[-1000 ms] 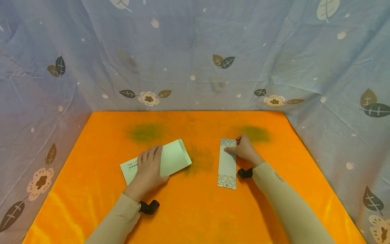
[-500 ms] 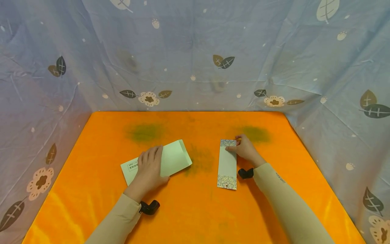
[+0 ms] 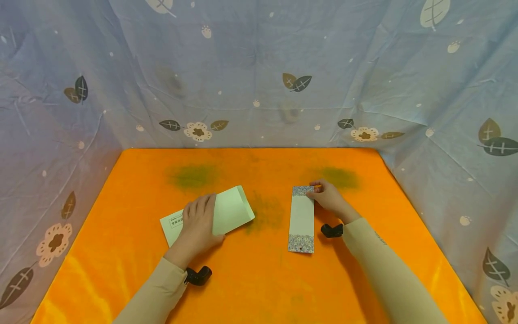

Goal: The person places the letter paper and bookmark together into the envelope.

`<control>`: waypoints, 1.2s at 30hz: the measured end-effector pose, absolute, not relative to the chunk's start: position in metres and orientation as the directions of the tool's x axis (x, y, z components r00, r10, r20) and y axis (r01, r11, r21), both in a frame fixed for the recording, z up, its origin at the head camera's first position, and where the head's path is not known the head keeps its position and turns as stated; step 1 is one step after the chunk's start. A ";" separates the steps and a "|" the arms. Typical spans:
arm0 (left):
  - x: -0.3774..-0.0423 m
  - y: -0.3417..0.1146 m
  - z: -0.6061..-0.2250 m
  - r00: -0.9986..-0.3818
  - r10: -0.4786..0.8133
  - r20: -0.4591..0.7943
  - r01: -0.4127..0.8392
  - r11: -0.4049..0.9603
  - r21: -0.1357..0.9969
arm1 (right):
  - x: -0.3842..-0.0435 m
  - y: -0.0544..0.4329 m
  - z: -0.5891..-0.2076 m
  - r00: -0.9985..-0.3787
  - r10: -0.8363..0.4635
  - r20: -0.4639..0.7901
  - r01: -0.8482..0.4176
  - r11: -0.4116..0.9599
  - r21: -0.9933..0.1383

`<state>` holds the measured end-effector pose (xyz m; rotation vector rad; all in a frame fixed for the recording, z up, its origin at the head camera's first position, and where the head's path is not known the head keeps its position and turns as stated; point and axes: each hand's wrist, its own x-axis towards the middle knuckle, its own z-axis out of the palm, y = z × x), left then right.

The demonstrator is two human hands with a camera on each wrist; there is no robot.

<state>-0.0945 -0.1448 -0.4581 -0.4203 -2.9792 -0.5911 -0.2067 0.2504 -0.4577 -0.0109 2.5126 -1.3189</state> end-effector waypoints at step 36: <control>-0.093 -0.141 -0.456 -0.962 0.249 0.110 0.272 0.886 0.376 | -0.190 0.235 -0.445 -0.971 0.096 -0.218 0.232 0.170 -0.958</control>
